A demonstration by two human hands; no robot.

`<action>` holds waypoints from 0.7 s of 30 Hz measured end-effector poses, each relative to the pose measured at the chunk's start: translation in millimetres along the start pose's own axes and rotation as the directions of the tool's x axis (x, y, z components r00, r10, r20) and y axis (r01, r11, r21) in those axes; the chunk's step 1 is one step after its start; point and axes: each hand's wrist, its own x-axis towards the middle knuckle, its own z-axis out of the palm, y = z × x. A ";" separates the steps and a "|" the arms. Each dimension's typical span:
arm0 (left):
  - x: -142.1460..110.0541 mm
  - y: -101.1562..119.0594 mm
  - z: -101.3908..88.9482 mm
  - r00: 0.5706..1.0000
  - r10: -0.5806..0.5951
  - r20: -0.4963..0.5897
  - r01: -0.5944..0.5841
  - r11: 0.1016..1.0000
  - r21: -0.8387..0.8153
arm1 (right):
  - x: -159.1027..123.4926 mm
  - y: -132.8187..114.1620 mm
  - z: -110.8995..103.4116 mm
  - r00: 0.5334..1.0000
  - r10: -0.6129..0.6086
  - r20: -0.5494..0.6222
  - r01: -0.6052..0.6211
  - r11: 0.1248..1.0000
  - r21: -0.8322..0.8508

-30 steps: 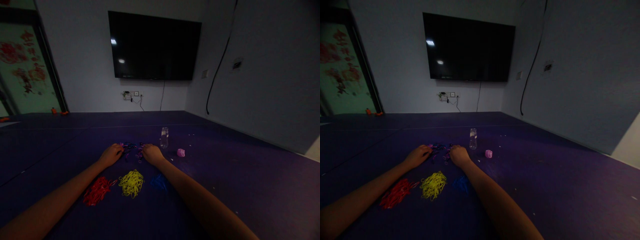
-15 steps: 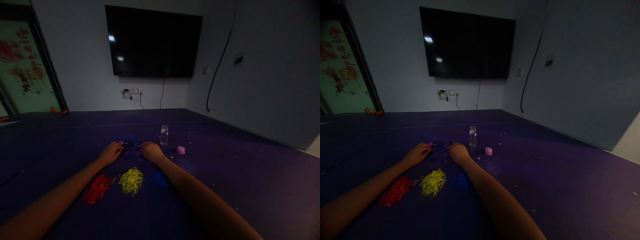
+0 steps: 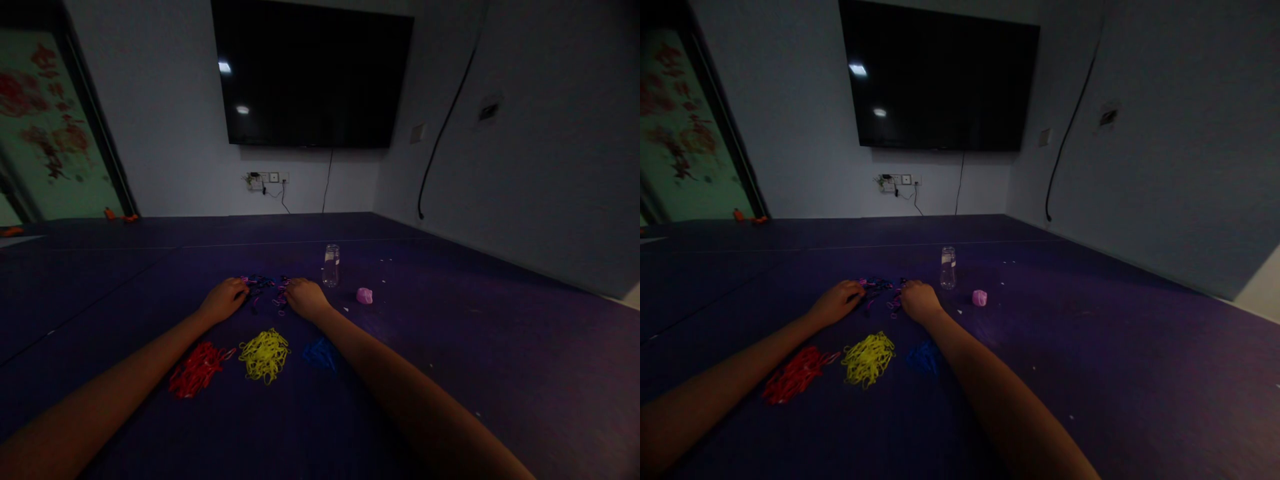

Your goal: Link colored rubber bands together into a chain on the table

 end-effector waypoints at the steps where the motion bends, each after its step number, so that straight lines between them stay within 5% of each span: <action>1: -0.1 0.1 -0.1 1.000 0.001 -0.003 -0.001 1.000 -0.003 | -0.1 0.0 -0.1 1.000 -0.002 -0.001 0.002 1.000 0.001; 21: 1.1 -2.8 2.1 1.000 -0.005 0.016 0.005 1.000 0.011 | 0.0 0.0 -0.2 1.000 -0.003 -0.011 0.003 1.000 -0.001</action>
